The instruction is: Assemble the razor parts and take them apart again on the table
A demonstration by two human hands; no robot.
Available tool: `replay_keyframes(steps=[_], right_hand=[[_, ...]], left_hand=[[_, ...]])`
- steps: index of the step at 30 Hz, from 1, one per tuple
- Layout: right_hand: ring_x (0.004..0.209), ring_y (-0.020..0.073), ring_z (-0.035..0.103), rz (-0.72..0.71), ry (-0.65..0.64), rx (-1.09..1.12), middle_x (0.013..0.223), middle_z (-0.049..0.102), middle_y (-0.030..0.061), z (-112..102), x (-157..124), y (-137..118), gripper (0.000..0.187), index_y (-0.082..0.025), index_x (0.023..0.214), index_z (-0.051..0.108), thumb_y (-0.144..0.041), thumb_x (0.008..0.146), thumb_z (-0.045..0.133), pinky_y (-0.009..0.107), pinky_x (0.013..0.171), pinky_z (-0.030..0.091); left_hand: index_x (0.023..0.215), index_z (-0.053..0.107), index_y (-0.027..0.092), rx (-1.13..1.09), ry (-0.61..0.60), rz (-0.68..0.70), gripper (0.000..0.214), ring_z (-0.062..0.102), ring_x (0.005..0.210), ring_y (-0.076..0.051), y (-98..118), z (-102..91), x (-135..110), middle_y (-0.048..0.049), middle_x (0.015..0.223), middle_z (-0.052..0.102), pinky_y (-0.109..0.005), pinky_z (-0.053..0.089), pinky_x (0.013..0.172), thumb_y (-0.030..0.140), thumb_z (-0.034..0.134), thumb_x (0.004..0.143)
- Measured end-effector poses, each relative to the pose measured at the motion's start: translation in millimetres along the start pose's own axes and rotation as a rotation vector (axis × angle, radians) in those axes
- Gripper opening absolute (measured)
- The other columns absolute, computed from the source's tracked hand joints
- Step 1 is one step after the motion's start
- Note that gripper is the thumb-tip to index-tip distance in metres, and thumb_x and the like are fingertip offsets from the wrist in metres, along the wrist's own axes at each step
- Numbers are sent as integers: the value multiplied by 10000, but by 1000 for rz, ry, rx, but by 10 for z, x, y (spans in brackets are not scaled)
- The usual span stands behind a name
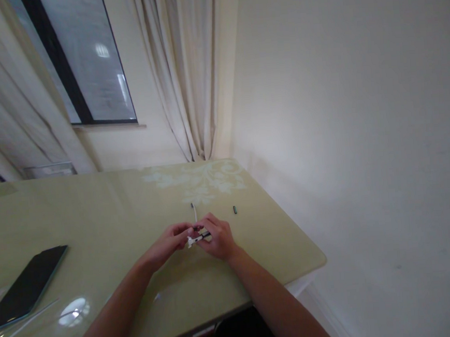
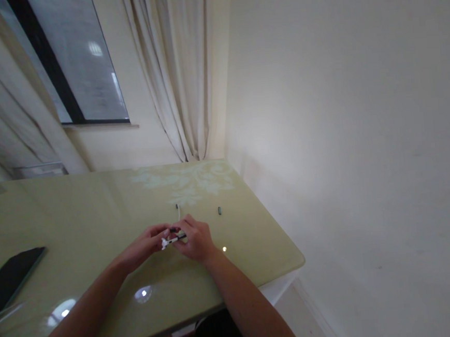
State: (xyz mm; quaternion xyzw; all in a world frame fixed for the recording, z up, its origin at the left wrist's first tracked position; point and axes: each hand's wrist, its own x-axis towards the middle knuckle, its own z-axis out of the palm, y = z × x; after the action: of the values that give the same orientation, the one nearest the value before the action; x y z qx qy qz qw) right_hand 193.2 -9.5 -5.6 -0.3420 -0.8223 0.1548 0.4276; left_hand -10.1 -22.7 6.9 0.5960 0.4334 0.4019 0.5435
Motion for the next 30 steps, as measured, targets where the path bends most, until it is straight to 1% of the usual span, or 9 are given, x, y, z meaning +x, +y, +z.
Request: replay_keyframes(steps=[4,6,7,10,12,14,20,23,30], right_hand=[[916,215,636,10,26,73,1000,684,79,3,5,-18,253,-253,1112,732,-398,905,713,288,819,468],[877,205,618,66,75,191,981,667,68,7,28,-23,325,-239,1126,721,-464,890,730,287,801,466],[852,195,606,104,98,268,959,658,60,10,43,-22,338,-228,1114,719,-499,914,696,285,791,462],[771,169,569,211,114,480,819,616,34,25,87,-5,440,-193,984,735,-551,1027,484,275,752,434],[726,160,547,260,84,550,741,581,19,36,103,1,504,-185,920,750,-570,1036,446,267,717,413],[694,154,523,287,50,561,713,563,9,39,106,-10,502,-187,922,765,-608,999,503,260,681,393],[649,143,479,268,27,553,687,543,-4,5,90,-97,472,-188,933,759,-598,986,530,255,638,358],[650,145,479,280,14,548,684,545,-4,1,84,-111,447,-193,895,736,-588,979,547,257,639,361],[680,152,509,259,18,513,721,587,1,9,82,-104,386,-202,943,748,-538,986,562,260,664,378]], left_hand=[[1096,790,170,-17,-3,-28,512,583,718,-157,-16,-8,24,-75,919,744,-248,414,635,582,775,793],[1151,782,192,-20,87,6,530,591,742,-158,-29,-38,41,-67,952,753,-253,426,662,577,781,786],[1180,774,205,-23,146,26,541,589,748,-154,-35,-58,48,-64,974,753,-253,427,670,577,778,787],[1229,756,231,-57,266,95,568,582,774,-146,-37,-121,57,-67,1051,751,-254,436,692,561,795,769],[1222,760,240,-97,263,135,571,596,802,-150,-29,-142,53,-66,1073,756,-261,452,721,519,837,730],[1206,766,245,-130,239,153,567,625,834,-166,-17,-134,47,-61,1057,769,-278,473,761,473,868,697],[1151,785,250,-197,162,163,525,689,982,-237,0,-42,41,-73,1101,794,-347,512,883,407,901,663],[1166,779,246,-203,159,165,534,700,988,-243,1,-29,37,-75,1081,798,-359,520,902,402,900,670],[1152,788,229,-222,181,148,540,701,960,-227,16,-23,35,-81,1077,797,-355,531,905,370,915,646]])
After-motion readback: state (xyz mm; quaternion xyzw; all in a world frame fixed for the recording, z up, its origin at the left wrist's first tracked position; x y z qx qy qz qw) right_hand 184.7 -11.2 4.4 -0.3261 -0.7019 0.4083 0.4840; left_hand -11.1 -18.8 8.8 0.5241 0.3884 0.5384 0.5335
